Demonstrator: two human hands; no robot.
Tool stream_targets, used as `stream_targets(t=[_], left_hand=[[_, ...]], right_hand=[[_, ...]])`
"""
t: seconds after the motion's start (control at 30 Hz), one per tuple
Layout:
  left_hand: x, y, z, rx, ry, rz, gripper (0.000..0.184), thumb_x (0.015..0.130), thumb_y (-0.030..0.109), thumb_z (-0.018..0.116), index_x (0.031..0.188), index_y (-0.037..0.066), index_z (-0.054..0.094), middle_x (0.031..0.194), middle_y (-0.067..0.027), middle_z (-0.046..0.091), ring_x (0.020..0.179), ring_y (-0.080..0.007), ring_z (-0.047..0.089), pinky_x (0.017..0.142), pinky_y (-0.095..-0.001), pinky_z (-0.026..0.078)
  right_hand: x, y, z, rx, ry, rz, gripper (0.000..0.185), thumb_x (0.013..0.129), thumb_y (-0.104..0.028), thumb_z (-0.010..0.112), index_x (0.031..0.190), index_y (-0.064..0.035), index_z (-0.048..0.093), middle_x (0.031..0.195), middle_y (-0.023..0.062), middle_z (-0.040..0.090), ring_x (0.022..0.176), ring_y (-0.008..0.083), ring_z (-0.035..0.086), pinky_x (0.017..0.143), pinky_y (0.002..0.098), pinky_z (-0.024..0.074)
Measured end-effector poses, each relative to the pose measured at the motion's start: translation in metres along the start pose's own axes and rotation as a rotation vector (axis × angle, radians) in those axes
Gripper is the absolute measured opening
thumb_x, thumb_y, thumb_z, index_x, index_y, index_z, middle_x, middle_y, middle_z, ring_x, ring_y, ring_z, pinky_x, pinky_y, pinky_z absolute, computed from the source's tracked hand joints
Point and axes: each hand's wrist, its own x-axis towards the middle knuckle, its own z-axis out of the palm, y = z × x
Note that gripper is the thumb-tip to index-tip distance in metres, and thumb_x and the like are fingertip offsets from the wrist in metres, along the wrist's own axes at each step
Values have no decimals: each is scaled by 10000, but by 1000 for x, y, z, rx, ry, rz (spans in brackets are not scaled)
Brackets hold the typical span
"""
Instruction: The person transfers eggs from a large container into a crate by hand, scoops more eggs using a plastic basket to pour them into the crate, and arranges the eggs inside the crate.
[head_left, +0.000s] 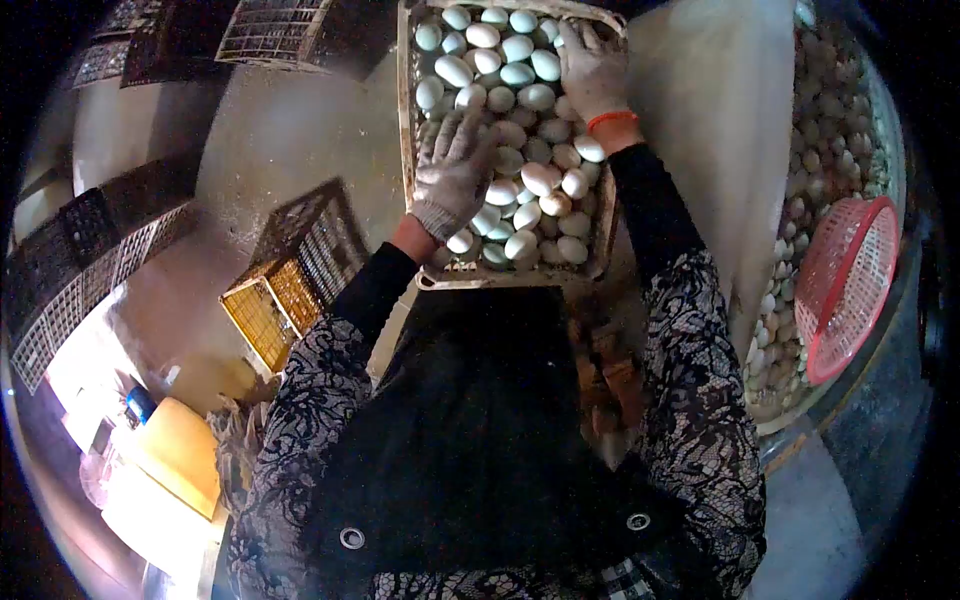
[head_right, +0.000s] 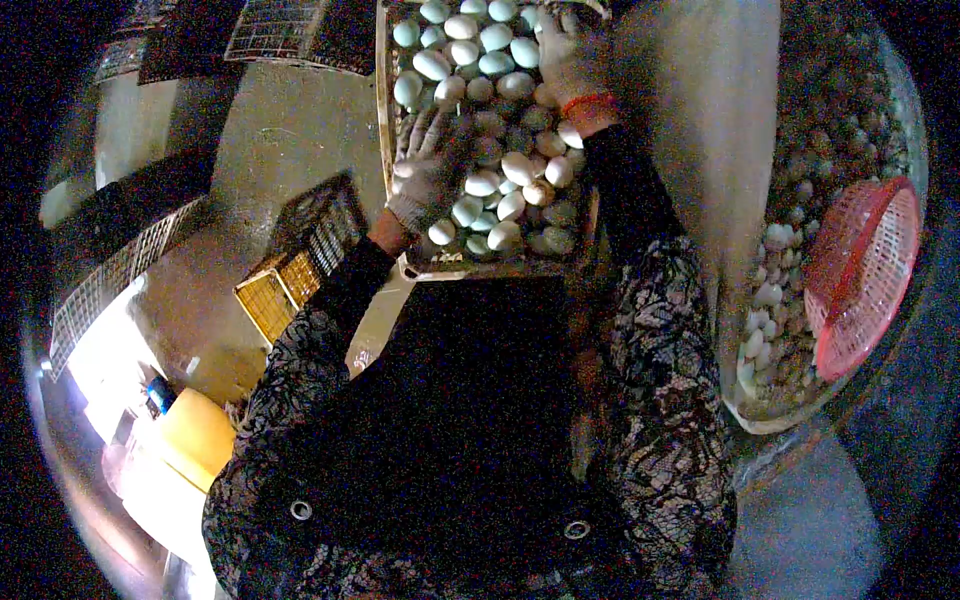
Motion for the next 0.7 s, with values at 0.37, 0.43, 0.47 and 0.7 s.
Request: stream_targets(t=[0.37,0.43,0.47,0.7], left_hand=[[-11,8,23,72,-20,71,556,767,360,580,1285,218,434,1380,-159,315,1245,-390,314,1018,-529,235],[-11,8,27,192,-78,164,555,757,373,583,1278,247,440,1367,-151,333,1237,-375,331,1001,-529,267],[-11,5,29,219,-19,216,540,768,386,573,1272,240,444,1350,-142,355,1242,-369,326,992,-531,281],[-3,-4,31,285,-197,221,628,841,514,460,1378,239,286,1440,-119,221,1342,-361,119,1062,-523,145]], right_hand=[[-22,-51,-61,98,-134,74,456,858,-295,466,1287,-144,436,1356,132,360,1248,345,304,1013,493,248],[-42,-53,-52,312,-267,15,507,836,-353,462,1301,-158,412,1407,110,285,1293,322,238,1023,523,205],[-47,-53,-43,214,-200,-24,554,816,-380,461,1315,-150,386,1419,107,259,1300,325,224,1023,528,200],[-71,-71,-74,113,-360,-16,608,849,-478,401,1373,-184,304,1446,161,165,1334,366,117,1026,618,81]])
